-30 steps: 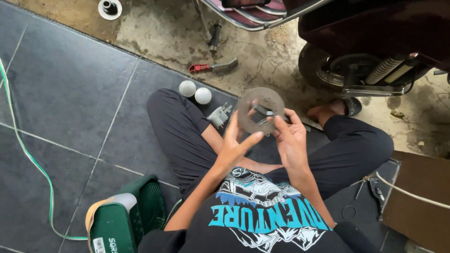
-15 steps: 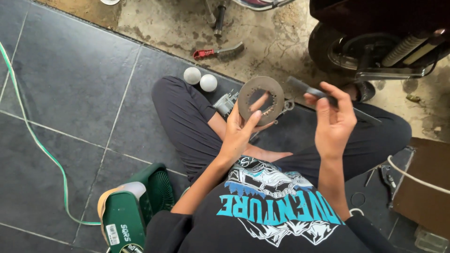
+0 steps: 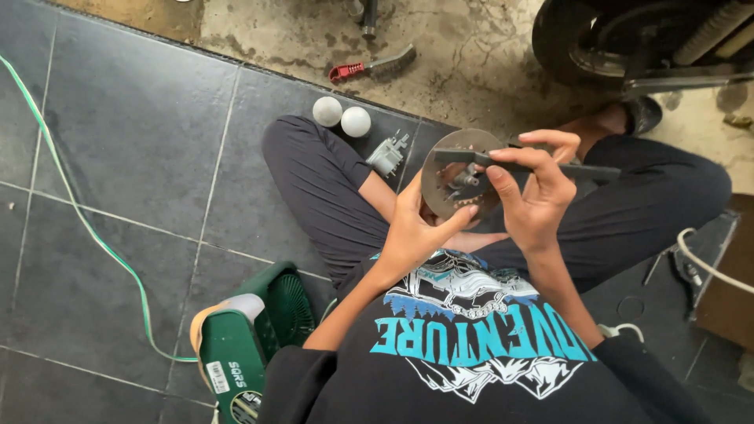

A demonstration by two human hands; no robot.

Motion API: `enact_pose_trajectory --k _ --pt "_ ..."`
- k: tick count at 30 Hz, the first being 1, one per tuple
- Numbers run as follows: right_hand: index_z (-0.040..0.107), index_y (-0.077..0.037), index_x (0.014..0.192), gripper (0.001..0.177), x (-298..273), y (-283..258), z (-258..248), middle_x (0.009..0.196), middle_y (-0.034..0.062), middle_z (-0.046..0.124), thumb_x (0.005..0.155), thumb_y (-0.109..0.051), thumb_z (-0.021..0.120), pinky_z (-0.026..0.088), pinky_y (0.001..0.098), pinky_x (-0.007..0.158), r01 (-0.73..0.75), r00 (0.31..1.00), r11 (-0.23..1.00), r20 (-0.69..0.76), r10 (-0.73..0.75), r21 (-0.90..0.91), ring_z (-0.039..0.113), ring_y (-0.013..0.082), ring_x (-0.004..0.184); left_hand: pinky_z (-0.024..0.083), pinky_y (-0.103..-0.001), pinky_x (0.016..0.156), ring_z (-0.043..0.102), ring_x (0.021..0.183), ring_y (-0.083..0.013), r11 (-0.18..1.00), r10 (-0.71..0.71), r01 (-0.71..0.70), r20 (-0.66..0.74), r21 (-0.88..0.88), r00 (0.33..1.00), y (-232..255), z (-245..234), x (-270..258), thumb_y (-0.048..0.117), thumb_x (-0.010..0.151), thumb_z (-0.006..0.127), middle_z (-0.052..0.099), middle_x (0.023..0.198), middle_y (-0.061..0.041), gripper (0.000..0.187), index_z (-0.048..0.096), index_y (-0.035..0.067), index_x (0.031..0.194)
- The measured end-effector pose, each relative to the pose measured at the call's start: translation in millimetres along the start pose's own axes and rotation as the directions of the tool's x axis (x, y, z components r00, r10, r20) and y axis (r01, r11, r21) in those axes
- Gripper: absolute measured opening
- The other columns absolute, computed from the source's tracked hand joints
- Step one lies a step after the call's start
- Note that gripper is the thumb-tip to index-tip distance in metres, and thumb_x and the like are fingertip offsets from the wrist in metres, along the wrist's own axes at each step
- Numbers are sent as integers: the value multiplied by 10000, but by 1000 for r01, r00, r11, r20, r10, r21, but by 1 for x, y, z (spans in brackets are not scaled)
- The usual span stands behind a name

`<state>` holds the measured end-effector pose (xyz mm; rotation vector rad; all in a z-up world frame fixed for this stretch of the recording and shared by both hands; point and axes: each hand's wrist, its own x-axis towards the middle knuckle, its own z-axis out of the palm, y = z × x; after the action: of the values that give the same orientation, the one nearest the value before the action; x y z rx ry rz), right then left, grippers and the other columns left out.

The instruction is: A person sits on the floor and uses a small metal tool to manually polish and clean the edges and holes of a motorcycle brake disc.

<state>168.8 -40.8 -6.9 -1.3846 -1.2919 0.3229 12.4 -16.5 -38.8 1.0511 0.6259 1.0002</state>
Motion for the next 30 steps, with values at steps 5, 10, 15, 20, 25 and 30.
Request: enact_pose_trajectory --k 5,10,15,20,25,30 --pt "782 -38 957 164 -5 1 -1 860 75 699 879 -163 853 326 318 1088 38 998 997 40 -41 73 529 242 1048 613 -324 919 629 1242 -200 1000 -9 9 10 26 1000 21 4 3 10 869 794 679 1328 -169 574 589 25 1405" --pt "777 -47 1003 192 0 5 1 1033 100 499 921 -214 824 346 357 1077 0 998 997 -63 4 71 467 235 1107 616 -347 875 692 1143 -227 993 -71 66 46 96 996 1 -4 -4 81 880 813 702 1272 -162 554 600 21 1387" --pt "746 -53 976 126 -2 0 0 1161 107 553 886 -129 791 363 361 1092 -73 996 992 58 68 107 473 229 1155 616 -332 855 678 1151 -213 990 -76 69 57 120 995 23 -1 0 59 895 781 685 1323 -159 563 578 32 1419" --pt "654 19 1047 121 -6 4 0 1327 129 454 954 1 728 609 310 922 -195 981 956 46 189 221 592 201 1022 611 -292 783 666 1111 -160 986 -123 117 47 123 991 19 -3 -2 92 886 804 693 1313 -147 604 574 44 1443" --pt "766 -64 1004 197 -1 23 1 997 83 561 949 -249 804 293 324 1119 -77 996 993 -27 80 90 515 225 1153 575 -268 566 705 807 -126 981 -114 106 41 165 993 13 -10 -1 104 896 796 729 1195 -180 705 500 54 1533" --pt "778 -94 940 164 -13 11 15 1003 63 612 885 -240 828 303 344 1128 -88 996 986 39 83 142 555 228 1154 568 -279 548 638 864 -106 980 -117 108 46 168 992 5 -15 -2 69 886 786 737 1151 -190 701 491 22 1520"
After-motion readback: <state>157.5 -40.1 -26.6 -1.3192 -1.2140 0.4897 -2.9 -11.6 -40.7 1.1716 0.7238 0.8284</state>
